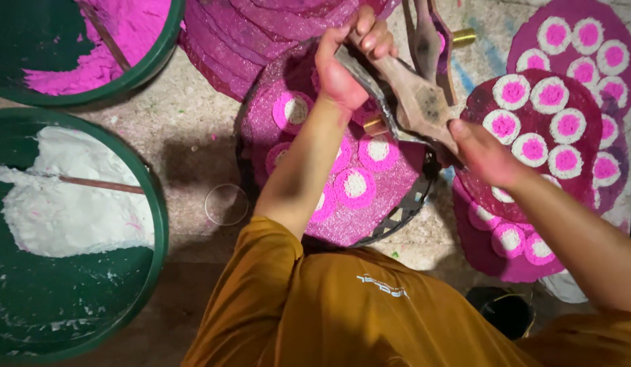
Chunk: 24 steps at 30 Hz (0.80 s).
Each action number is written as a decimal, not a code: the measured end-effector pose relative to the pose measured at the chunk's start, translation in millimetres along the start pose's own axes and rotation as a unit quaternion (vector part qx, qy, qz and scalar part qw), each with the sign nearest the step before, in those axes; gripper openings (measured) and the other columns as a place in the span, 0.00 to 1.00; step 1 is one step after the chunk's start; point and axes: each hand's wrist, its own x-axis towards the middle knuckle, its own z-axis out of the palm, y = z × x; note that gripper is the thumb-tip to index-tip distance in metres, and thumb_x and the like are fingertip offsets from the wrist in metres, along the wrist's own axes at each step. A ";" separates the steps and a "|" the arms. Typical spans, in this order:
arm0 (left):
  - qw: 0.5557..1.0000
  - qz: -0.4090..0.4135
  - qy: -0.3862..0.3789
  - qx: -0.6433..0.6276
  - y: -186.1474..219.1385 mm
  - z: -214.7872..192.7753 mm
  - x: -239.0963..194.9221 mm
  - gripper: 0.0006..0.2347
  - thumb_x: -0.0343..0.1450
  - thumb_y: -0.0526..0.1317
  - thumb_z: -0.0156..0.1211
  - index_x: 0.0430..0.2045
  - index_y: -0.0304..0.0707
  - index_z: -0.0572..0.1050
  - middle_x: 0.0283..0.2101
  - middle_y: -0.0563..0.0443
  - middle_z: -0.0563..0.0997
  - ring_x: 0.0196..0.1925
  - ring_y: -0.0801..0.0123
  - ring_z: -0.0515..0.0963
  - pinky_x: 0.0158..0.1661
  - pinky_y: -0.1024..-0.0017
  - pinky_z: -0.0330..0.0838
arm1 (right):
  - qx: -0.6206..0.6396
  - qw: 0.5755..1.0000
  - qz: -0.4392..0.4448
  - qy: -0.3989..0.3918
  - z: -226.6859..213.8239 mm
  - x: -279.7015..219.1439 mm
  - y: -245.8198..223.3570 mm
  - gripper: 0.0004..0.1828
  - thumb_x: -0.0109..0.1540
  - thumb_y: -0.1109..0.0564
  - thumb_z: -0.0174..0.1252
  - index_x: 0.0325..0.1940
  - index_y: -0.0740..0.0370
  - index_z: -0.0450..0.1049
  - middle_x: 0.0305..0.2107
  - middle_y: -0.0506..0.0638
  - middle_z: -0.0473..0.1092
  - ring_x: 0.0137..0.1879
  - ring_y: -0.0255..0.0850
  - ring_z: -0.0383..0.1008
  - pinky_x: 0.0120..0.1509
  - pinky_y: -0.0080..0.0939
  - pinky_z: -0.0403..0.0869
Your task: The person scoops pink and white powders into a two-part wooden mold, compresses them with a brass tamper, and ejects ring-shaped incense cakes onto a tray. The process is repeated multiple times, alternating between pink and white powders to create layered rings.
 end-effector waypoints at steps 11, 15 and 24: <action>0.999 0.028 -0.015 -0.026 18.8 -37.9 27.3 0.08 0.72 0.47 0.46 0.26 0.48 0.64 0.24 0.62 0.64 0.29 0.73 0.65 0.44 0.67 0.67 | -0.140 0.981 -0.059 0.119 15.2 35.3 -19.5 0.38 0.72 0.33 0.33 0.48 0.71 0.73 0.25 0.61 0.70 0.35 0.53 0.73 0.45 0.56 0.71; 0.999 0.033 0.029 -0.010 16.1 -47.5 24.0 0.08 0.70 0.48 0.45 0.25 0.47 0.64 0.23 0.62 0.63 0.27 0.72 0.65 0.42 0.66 0.66 | -0.143 0.986 0.003 0.081 11.0 39.1 -22.0 0.39 0.75 0.34 0.32 0.39 0.72 0.74 0.23 0.61 0.70 0.33 0.52 0.74 0.45 0.54 0.72; 0.996 0.051 0.041 0.054 50.3 -32.1 42.3 0.12 0.72 0.49 0.43 0.27 0.43 0.68 0.24 0.56 0.68 0.31 0.66 0.68 0.43 0.62 0.67 | -0.008 0.989 -0.103 0.108 25.1 70.8 -26.4 0.29 0.75 0.39 0.38 0.45 0.67 0.72 0.24 0.54 0.67 0.32 0.41 0.68 0.38 0.45 0.68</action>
